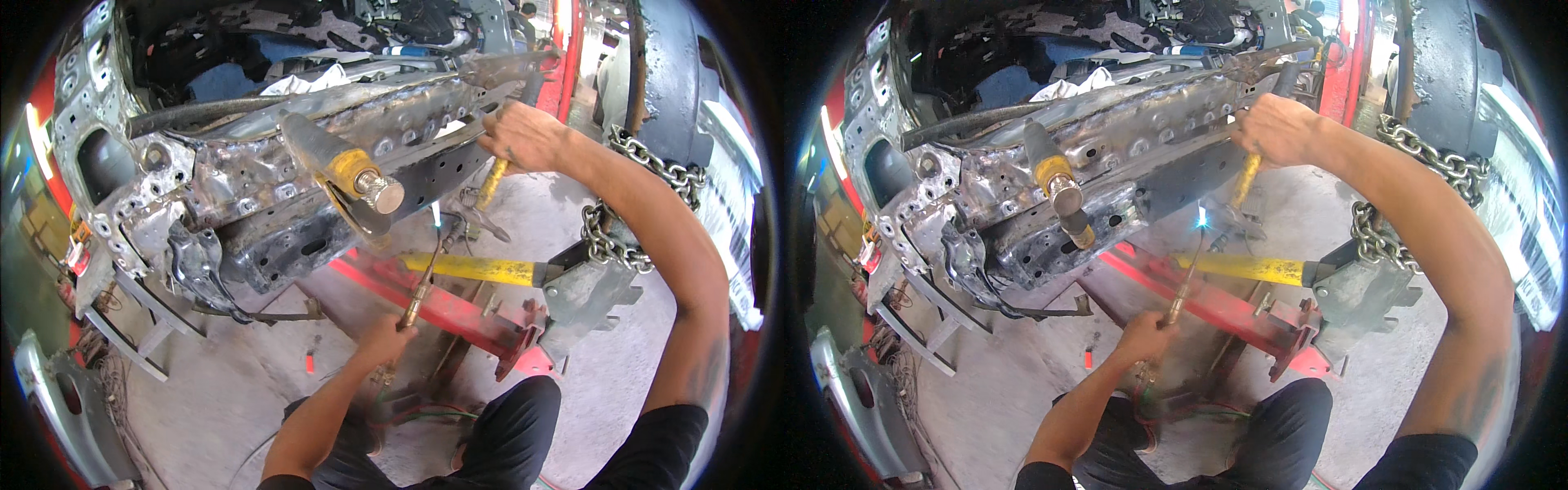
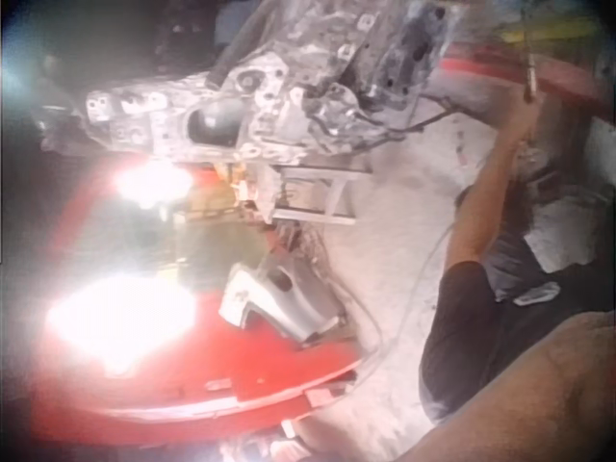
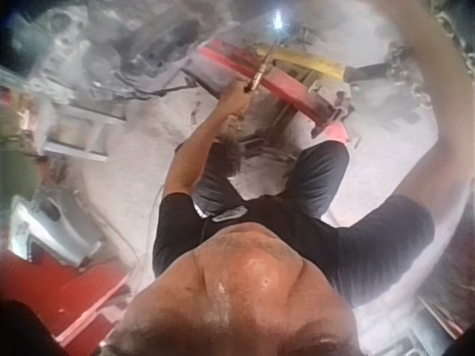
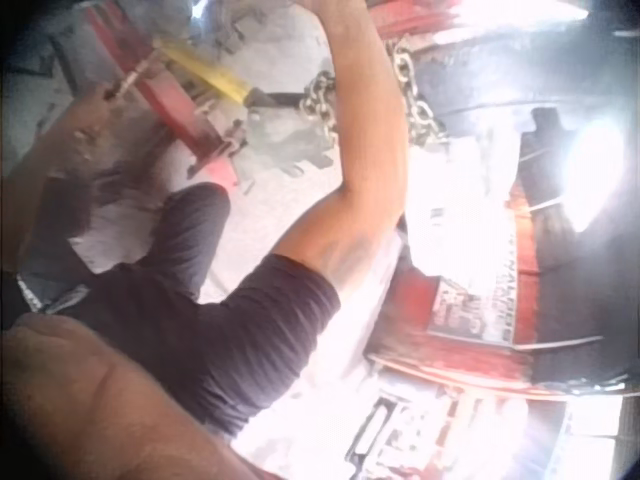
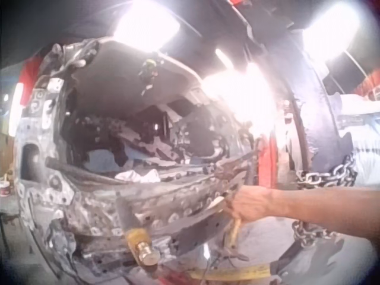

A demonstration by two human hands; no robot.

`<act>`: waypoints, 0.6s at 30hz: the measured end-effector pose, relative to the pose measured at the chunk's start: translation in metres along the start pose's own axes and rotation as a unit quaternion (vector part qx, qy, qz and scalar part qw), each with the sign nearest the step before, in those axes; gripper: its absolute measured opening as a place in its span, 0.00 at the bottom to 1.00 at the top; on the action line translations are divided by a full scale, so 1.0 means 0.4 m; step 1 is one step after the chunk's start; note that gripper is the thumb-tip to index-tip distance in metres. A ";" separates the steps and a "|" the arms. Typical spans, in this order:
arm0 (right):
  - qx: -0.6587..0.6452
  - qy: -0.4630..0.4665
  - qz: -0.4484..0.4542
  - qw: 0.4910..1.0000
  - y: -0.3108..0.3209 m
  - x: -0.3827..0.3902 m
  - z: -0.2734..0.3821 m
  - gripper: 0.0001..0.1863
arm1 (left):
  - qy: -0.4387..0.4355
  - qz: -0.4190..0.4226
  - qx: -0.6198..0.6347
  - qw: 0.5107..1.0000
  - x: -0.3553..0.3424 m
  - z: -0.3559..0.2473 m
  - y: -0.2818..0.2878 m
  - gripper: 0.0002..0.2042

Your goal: The person uses a cutting torch to heat and cut sections of a car frame rail, then removes a metal bracket and fits it into place on the frame. The person works while kneeling on the floor in a repair shop.

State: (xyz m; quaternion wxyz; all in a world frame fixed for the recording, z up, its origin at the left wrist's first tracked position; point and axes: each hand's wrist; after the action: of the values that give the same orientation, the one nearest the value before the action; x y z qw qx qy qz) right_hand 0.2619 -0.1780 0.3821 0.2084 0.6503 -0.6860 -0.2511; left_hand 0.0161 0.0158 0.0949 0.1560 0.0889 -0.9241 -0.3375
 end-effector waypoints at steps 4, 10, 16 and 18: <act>0.047 -0.083 -0.014 0.995 -0.014 0.043 -0.056 0.09 | -0.018 -0.026 -0.003 0.999 -0.023 0.031 0.005 0.21; 0.108 -0.009 0.015 0.994 0.005 0.025 -0.094 0.09 | -0.051 -0.040 -0.051 0.997 -0.037 0.057 0.018 0.23; 0.138 -0.193 -0.019 0.971 -0.009 -0.096 -0.247 0.10 | -0.082 -0.072 -0.068 0.992 -0.053 0.103 -0.012 0.21; 0.155 -0.185 -0.057 0.969 -0.097 -0.073 -0.258 0.12 | -0.040 -0.054 -0.031 0.997 -0.058 0.145 -0.004 0.21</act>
State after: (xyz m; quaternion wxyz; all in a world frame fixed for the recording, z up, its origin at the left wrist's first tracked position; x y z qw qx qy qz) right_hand 0.3577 -0.1574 0.4405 -0.0402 0.6545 -0.7054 -0.2692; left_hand 0.0179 0.0553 0.0465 0.1030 0.1202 -0.9125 -0.3772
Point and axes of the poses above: each hand's wrist, its own x-axis away from the middle knuckle, its own y-axis out of the back of the hand, z = x × y, and after that the axes turned 2 degrees about -x, right-handed
